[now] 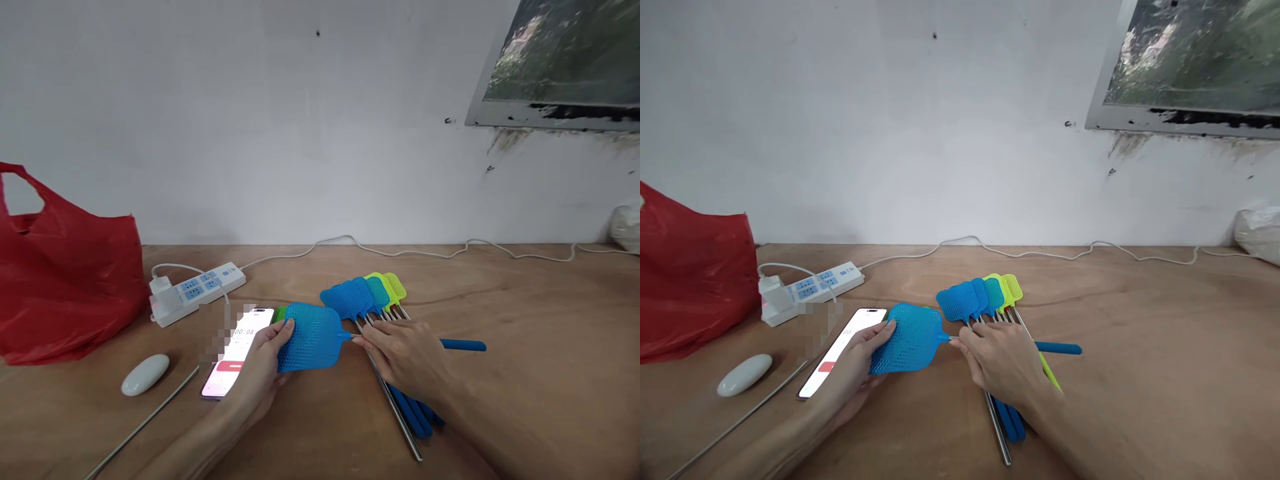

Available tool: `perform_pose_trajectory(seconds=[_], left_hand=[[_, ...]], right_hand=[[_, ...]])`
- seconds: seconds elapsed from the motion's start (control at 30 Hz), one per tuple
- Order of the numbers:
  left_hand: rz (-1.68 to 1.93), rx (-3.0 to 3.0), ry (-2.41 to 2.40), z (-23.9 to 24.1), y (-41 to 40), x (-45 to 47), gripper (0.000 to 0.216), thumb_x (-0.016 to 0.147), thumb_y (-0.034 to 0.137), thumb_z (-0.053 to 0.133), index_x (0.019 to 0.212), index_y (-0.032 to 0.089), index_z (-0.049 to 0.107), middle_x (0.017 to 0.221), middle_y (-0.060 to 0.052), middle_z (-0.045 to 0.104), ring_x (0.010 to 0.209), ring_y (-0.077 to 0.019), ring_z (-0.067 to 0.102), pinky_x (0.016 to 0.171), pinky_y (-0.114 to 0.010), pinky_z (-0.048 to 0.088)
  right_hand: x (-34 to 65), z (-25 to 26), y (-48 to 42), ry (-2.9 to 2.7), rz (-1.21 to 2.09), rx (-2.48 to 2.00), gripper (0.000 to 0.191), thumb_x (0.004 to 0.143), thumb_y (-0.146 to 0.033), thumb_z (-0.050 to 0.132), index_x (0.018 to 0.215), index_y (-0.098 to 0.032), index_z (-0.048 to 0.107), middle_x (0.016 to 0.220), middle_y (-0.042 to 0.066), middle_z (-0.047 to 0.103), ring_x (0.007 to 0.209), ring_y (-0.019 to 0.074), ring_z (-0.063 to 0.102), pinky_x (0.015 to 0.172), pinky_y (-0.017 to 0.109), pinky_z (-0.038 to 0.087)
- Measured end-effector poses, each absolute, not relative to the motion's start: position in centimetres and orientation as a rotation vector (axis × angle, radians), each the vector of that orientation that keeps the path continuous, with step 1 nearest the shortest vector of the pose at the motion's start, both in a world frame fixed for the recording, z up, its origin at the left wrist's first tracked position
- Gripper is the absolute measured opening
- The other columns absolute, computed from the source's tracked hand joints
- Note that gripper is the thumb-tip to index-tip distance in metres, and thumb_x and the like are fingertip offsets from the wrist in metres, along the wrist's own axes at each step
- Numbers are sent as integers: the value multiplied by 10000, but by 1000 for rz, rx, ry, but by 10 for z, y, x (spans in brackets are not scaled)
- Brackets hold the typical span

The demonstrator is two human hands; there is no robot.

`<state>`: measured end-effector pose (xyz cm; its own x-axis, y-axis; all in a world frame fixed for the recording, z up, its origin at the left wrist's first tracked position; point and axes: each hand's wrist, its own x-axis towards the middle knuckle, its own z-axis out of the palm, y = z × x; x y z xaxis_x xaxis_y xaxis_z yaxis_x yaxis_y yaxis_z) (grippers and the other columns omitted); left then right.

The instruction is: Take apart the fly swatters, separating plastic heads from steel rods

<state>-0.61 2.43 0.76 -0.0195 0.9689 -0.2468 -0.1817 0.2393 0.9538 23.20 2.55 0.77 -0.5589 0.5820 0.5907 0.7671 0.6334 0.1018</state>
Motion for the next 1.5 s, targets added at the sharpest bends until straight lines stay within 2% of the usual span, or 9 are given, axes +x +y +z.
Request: perform_pose_trajectory(seconds=[0.07, 0.3, 0.53, 0.67, 0.87, 1.03, 1.2, 1.33, 1.5], left_hand=[[1138, 896, 1203, 9, 25, -8, 516, 625, 599, 827, 630, 206, 493, 491, 87, 365, 402, -86, 336, 383, -190, 186], [1222, 1037, 1139, 9, 26, -8, 460, 688, 610, 777, 700, 189, 591, 591, 23, 545, 575, -177, 561, 528, -261, 454], [1494, 1128, 1275, 6, 41, -26, 531, 662, 682, 766, 691, 194, 558, 609, 43, 529, 561, -140, 487, 525, -233, 428], [1602, 1118, 1334, 4, 52, -39, 574, 668, 745, 720, 806, 201, 603, 660, 37, 567, 590, -147, 503, 511, -215, 411], [1301, 1434, 1154, -3, 39, -19, 413, 891, 597, 614, 1031, 209, 634, 908, -54, 700, 834, -241, 648, 692, -311, 532], [1286, 1396, 1031, -4, 32, -17, 348, 864, 450, 687, 1106, 233, 564, 947, -52, 711, 838, -232, 677, 708, -318, 541], [1375, 1352, 1061, -7, 35, -23, 537, 752, 288, 760, 1220, 264, 499, 973, 2, 667, 719, -157, 619, 637, -256, 508], [1341, 1420, 1151, -7, 34, -24, 367, 780, 333, 712, 1112, 214, 610, 980, -29, 656, 855, -211, 621, 730, -299, 521], [1257, 1501, 1120, -6, 33, -24, 218, 872, 386, 635, 997, 208, 638, 875, -28, 636, 805, -206, 595, 686, -293, 500]], right_hand=[[232, 8, 26, -2339, -494, -1054, 348, 1055, -292, 421, 747, -213, 563, 619, -17, 591, 531, 149, 500, 542, 317, 209], [228, 9, 27, -2347, -490, -1065, 355, 1059, -308, 396, 762, -219, 568, 631, -11, 608, 542, 161, 534, 544, 321, 191], [248, 9, 34, -2399, -208, -1253, 392, 1059, -390, 377, 751, -229, 559, 624, -6, 628, 550, 172, 568, 537, 310, 187], [265, 8, 45, -2149, -167, -1427, 437, 1064, -435, 337, 756, -223, 563, 556, -6, 573, 507, 171, 550, 525, 286, 218], [244, -1, 39, -2170, -230, -1330, 427, 1064, -436, 326, 764, -220, 540, 559, -11, 572, 478, 162, 522, 504, 282, 201], [240, -8, 34, -2154, -180, -1286, 388, 1056, -401, 376, 736, -220, 500, 553, -26, 560, 464, 143, 505, 504, 283, 199], [244, -7, 35, -2086, -125, -1280, 380, 1050, -394, 392, 724, -225, 487, 533, -36, 528, 461, 140, 485, 511, 277, 214], [242, -7, 33, -2078, -110, -1246, 392, 1048, -396, 400, 698, -230, 455, 517, -43, 502, 443, 135, 455, 504, 274, 216], [239, -7, 31, -2077, -96, -1236, 379, 1047, -397, 396, 708, -236, 455, 516, -45, 490, 443, 138, 451, 498, 273, 223]])
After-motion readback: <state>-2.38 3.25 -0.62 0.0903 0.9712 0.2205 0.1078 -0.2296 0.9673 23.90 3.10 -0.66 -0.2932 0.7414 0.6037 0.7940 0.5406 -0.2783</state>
